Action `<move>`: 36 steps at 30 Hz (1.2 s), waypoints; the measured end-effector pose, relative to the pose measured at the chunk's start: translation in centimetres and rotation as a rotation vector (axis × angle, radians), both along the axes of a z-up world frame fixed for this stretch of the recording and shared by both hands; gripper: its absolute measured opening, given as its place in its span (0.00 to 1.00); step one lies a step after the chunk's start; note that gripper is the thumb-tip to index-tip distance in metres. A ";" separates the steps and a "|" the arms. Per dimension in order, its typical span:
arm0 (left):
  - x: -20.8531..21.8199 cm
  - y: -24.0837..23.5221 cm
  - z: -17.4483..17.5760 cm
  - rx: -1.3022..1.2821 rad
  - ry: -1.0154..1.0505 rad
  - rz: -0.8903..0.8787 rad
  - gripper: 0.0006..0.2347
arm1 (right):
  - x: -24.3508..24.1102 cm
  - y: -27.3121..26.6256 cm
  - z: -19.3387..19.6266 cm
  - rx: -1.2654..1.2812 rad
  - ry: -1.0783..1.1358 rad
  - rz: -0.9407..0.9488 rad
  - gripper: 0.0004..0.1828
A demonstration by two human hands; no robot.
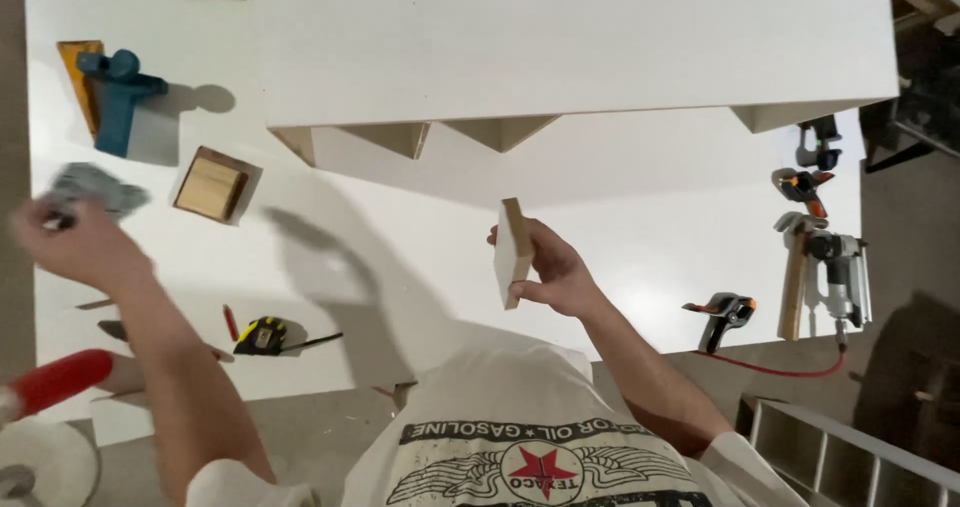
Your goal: Assembling a white wooden shelf unit using a pneumatic nail gun, clamps, and glue.
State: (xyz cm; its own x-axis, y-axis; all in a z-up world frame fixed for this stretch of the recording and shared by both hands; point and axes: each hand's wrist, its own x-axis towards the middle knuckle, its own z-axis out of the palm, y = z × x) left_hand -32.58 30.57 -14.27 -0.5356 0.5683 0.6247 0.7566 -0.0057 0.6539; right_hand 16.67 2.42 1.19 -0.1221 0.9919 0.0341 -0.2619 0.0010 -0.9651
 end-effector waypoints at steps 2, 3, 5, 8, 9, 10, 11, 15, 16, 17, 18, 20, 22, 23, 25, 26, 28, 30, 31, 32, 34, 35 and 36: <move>7.3 -8.0 8.7 -0.289 -0.553 -0.339 0.09 | -1.0 0.7 1.3 0.070 -0.429 -0.028 0.49; 9.9 -10.5 9.9 -0.288 -0.538 -0.320 0.09 | -1.5 1.0 1.1 0.072 -0.411 -0.013 0.49; 15.5 -14.8 11.9 -0.270 -0.878 -0.738 0.13 | -2.3 1.2 0.8 0.306 -0.604 -0.124 0.44; 20.9 -18.4 15.2 -0.339 -1.058 -0.937 0.10 | -3.2 0.4 -0.3 0.417 -0.711 -0.159 0.37; 21.9 -19.1 15.5 -0.332 -1.051 -0.933 0.10 | -3.4 0.3 -0.4 0.425 -0.705 -0.156 0.37; 23.1 -19.8 15.8 -0.391 -1.099 -1.077 0.11 | -3.5 0.2 -0.5 0.500 -0.831 -0.183 0.36; 24.5 -20.5 16.2 -0.453 -1.142 -1.222 0.13 | -3.5 0.0 -0.5 0.575 -0.957 -0.211 0.35; 24.6 -21.7 17.2 -0.563 -1.110 -1.340 0.14 | -2.1 -0.5 -1.3 0.685 -1.193 -0.291 0.40; 24.7 -22.1 17.4 -0.562 -0.973 -1.335 0.14 | -1.6 -0.9 -1.7 0.696 -1.214 -0.296 0.40; 24.7 -22.4 17.6 -0.558 -0.838 -1.327 0.14 | -1.1 -1.1 -2.1 0.706 -1.235 -0.301 0.40; 24.9 -22.6 17.4 -0.556 -0.832 -1.335 0.14 | -1.0 -1.6 -1.9 0.707 -1.237 -0.310 0.40; 25.0 -22.9 17.0 -0.424 -0.624 -1.315 0.14 | -1.1 -2.3 -1.6 0.631 -1.239 -0.348 0.38; 25.5 -22.8 17.6 -0.388 -0.566 -1.312 0.14 | -1.8 -3.7 -1.1 0.573 -1.205 -0.322 0.40; 25.7 -22.7 17.9 -0.352 -0.514 -1.306 0.13 | -2.2 -4.3 -0.8 0.513 -1.174 -0.290 0.42; 25.7 -23.6 17.5 -0.384 -0.528 -1.321 0.13 | -2.2 -4.1 -0.9 0.515 -1.152 -0.296 0.42; 25.8 -24.0 17.2 -0.420 -0.550 -1.329 0.14 | -2.1 -4.1 -1.0 0.514 -1.132 -0.293 0.42; 25.6 -24.8 17.7 -0.457 -0.526 -1.336 0.14 | -0.3 -4.1 -1.2 0.485 -1.138 -0.335 0.42; 25.6 -25.1 18.0 -0.494 -0.507 -1.330 0.14 | 0.4 -4.2 -0.7 0.458 -1.142 -0.365 0.42; 25.7 -24.9 18.0 -0.502 -0.563 -1.323 0.14 | 0.1 -4.4 -0.1 0.497 -1.153 -0.329 0.40; 25.6 -24.8 18.1 -0.515 -0.615 -1.318 0.14 | -0.4 -4.6 0.5 0.533 -1.160 -0.298 0.38; 25.6 -25.4 18.2 -0.538 -0.598 -1.319 0.14 | 0.2 -4.2 -0.8 0.531 -1.164 -0.291 0.38; 25.7 -25.5 18.2 -0.557 -0.584 -1.321 0.14 | 0.6 -3.8 -1.4 0.532 -1.171 -0.283 0.39; 25.4 -25.5 18.4 -0.558 -0.585 -1.310 0.14 | 1.1 -3.8 -1.3 0.535 -1.165 -0.274 0.39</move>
